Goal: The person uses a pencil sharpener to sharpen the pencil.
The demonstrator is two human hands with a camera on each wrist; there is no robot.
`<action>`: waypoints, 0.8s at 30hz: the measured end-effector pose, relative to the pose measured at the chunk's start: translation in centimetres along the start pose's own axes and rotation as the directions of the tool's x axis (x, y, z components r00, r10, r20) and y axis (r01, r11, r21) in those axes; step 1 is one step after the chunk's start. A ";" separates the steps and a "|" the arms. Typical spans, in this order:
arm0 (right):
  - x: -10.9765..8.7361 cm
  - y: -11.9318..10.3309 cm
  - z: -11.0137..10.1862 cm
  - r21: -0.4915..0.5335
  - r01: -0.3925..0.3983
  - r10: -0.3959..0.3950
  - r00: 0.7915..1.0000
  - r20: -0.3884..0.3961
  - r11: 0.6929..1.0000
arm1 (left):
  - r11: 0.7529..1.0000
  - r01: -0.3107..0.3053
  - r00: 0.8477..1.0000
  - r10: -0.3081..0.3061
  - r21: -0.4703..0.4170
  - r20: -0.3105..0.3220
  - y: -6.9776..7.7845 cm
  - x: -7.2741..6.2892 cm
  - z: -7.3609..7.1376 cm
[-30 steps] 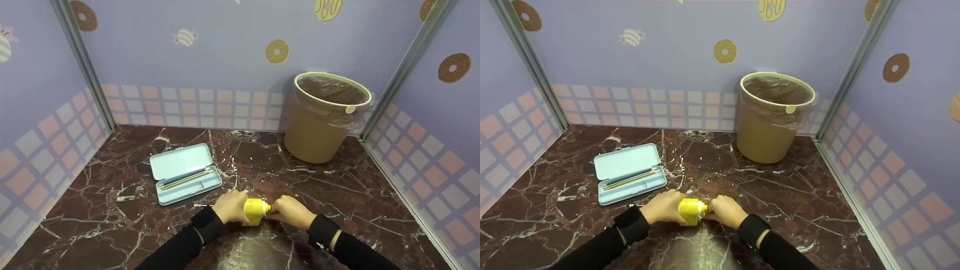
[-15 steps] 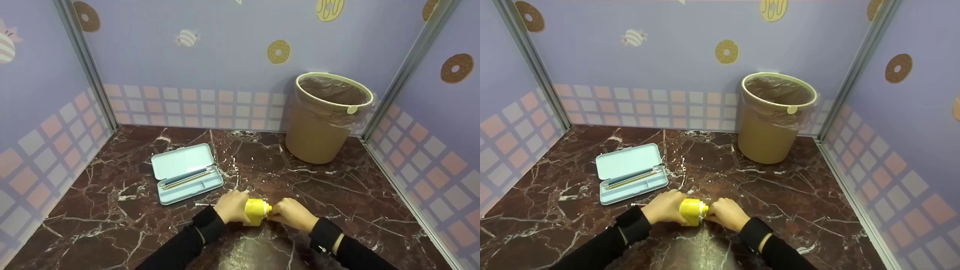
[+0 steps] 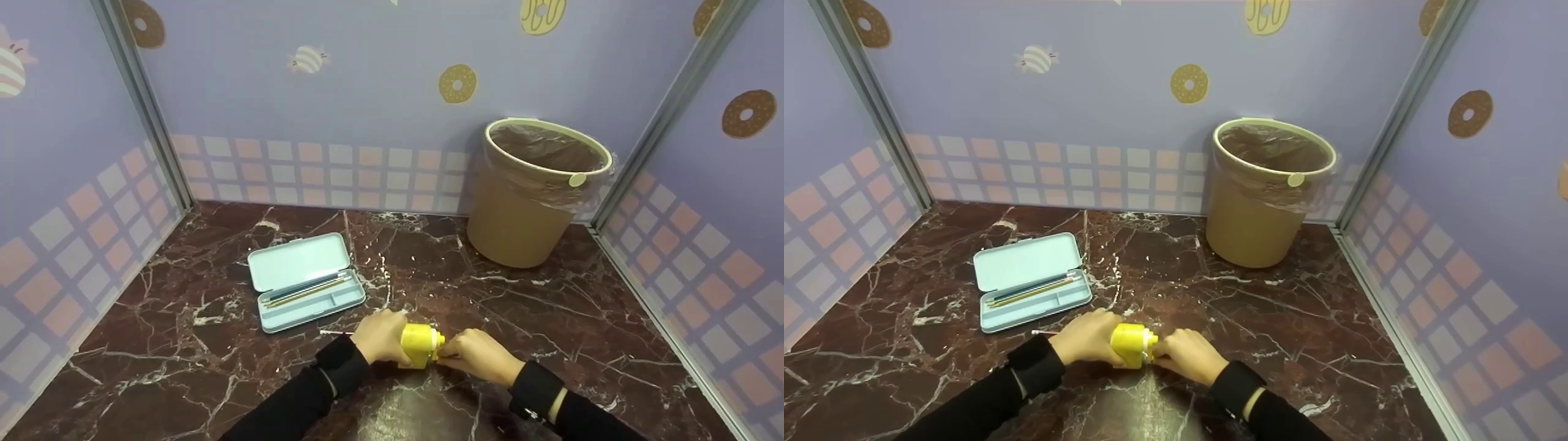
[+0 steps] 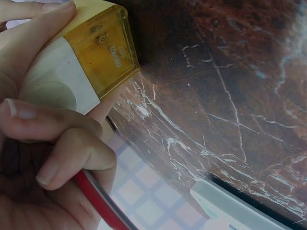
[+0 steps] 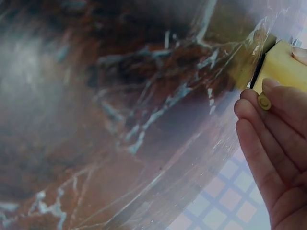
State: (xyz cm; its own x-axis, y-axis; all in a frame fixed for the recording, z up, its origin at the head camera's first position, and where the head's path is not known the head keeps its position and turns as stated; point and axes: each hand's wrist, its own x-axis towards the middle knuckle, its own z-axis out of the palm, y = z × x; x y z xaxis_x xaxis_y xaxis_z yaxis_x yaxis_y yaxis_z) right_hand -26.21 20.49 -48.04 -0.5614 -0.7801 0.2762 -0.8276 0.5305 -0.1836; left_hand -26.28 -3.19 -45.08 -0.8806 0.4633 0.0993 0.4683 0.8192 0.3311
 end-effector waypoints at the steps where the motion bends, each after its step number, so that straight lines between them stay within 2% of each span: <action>1: -0.1 0.0 0.0 0.004 0.000 0.000 1.000 0.002 1.000 | 1.000 -0.002 1.000 0.002 0.005 0.001 0.1 0.0 0.0; 7: -0.4 -0.2 -0.1 0.012 0.009 -0.009 1.000 -0.008 1.000 | 1.000 -0.011 1.000 0.011 0.026 -0.003 0.2 0.1 0.3; 19: -1.3 -1.3 -0.9 0.009 0.032 -0.032 0.999 -0.010 0.999 | 1.000 -0.008 1.000 0.008 0.012 0.005 0.2 0.2 0.6; 24: -1.4 -2.4 -2.3 -0.006 0.096 -0.097 0.993 -0.064 0.995 | 1.000 -0.002 1.000 0.002 0.000 0.009 0.2 0.0 0.1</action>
State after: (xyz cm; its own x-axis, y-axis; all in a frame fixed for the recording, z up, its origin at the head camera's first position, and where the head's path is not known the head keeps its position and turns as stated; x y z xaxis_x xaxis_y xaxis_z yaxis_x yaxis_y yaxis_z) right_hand -23.41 21.10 -45.82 -0.4775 -0.8048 0.3525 -0.8777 0.4550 -0.1501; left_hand -26.20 -2.97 -45.09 -0.8790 0.4681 0.0914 0.4701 0.8183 0.3307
